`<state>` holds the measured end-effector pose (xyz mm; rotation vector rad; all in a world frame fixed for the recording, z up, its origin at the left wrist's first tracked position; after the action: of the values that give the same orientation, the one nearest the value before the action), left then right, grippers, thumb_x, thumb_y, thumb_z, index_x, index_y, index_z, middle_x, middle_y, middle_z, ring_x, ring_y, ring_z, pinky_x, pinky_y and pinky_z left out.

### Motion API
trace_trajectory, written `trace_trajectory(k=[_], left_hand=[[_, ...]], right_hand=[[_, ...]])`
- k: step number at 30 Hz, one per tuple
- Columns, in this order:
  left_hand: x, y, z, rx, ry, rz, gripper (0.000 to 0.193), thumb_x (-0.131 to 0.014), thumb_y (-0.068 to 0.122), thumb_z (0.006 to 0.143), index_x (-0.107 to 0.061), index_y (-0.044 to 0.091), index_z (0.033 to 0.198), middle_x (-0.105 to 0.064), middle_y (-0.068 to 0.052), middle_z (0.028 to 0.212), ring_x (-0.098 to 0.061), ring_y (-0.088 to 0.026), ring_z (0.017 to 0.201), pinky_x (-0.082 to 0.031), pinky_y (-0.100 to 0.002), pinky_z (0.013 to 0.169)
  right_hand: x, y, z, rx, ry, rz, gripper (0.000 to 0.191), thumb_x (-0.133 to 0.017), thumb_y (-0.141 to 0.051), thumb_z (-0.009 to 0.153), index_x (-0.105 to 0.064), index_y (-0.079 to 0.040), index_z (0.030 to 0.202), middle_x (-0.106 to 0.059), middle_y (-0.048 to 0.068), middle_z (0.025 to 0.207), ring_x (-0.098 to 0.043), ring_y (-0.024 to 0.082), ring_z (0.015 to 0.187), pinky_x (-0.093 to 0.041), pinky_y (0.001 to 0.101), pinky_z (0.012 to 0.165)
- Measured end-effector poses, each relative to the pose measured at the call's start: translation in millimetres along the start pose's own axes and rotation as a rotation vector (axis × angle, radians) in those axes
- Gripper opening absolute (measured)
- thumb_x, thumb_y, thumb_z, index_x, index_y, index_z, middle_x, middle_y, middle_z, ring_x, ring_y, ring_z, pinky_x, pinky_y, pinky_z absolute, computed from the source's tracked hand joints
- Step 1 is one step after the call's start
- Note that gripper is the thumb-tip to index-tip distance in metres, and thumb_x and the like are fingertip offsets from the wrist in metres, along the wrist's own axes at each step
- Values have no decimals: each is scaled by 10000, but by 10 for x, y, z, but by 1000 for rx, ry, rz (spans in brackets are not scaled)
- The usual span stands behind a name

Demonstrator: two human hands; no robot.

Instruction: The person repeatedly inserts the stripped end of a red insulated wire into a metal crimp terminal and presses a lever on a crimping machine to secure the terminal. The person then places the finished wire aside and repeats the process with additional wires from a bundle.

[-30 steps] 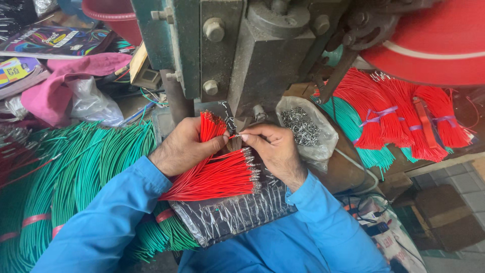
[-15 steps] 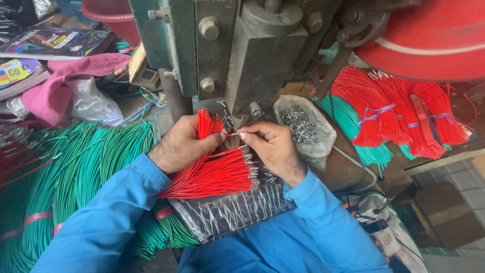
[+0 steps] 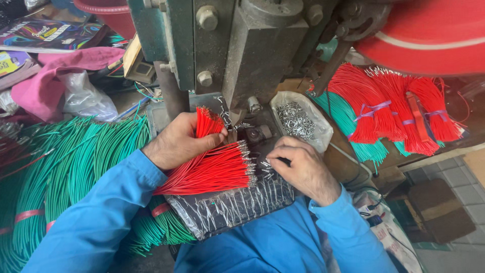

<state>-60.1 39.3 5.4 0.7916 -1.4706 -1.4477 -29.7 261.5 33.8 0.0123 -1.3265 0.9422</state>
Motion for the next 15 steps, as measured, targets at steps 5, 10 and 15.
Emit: trace_trajectory(k=[5, 10, 15], left_hand=[[21, -9, -11, 73, 38, 100, 200, -755, 161, 892, -706, 24, 1029, -740, -15, 872, -661, -85, 816, -580, -288, 758], [11, 10, -8, 69, 9, 53, 181, -728, 171, 927, -717, 8, 1004, -736, -18, 854, -673, -93, 811, -579, -290, 756], [36, 33, -17, 52, 40, 51, 187, -729, 155, 904, -718, 14, 1027, -753, -15, 863, -684, -88, 801, -584, -285, 736]], right_hand=[[-43, 201, -42, -164, 92, 48, 115, -717, -89, 880, -733, -47, 986, -740, 87, 919, -728, 196, 859, -567, 340, 768], [-100, 397, 51, -180, 173, 440, 198, -611, -3, 969, -711, -1, 1140, -730, 113, 963, -689, 174, 846, -566, 299, 765], [-325, 353, 310, -121, 149, 873, 142, -605, 17, 1000, -642, 66, 1128, -749, 117, 1000, -739, 166, 921, -617, 289, 858]])
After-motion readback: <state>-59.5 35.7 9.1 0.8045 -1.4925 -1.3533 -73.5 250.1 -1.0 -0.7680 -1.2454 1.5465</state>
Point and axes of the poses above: each hand's wrist, its own z-axis towards the middle knuckle, its own x-axis out of the back of the hand, y = z × x, the point moved 8 cm from there along z, towards the middle knuckle
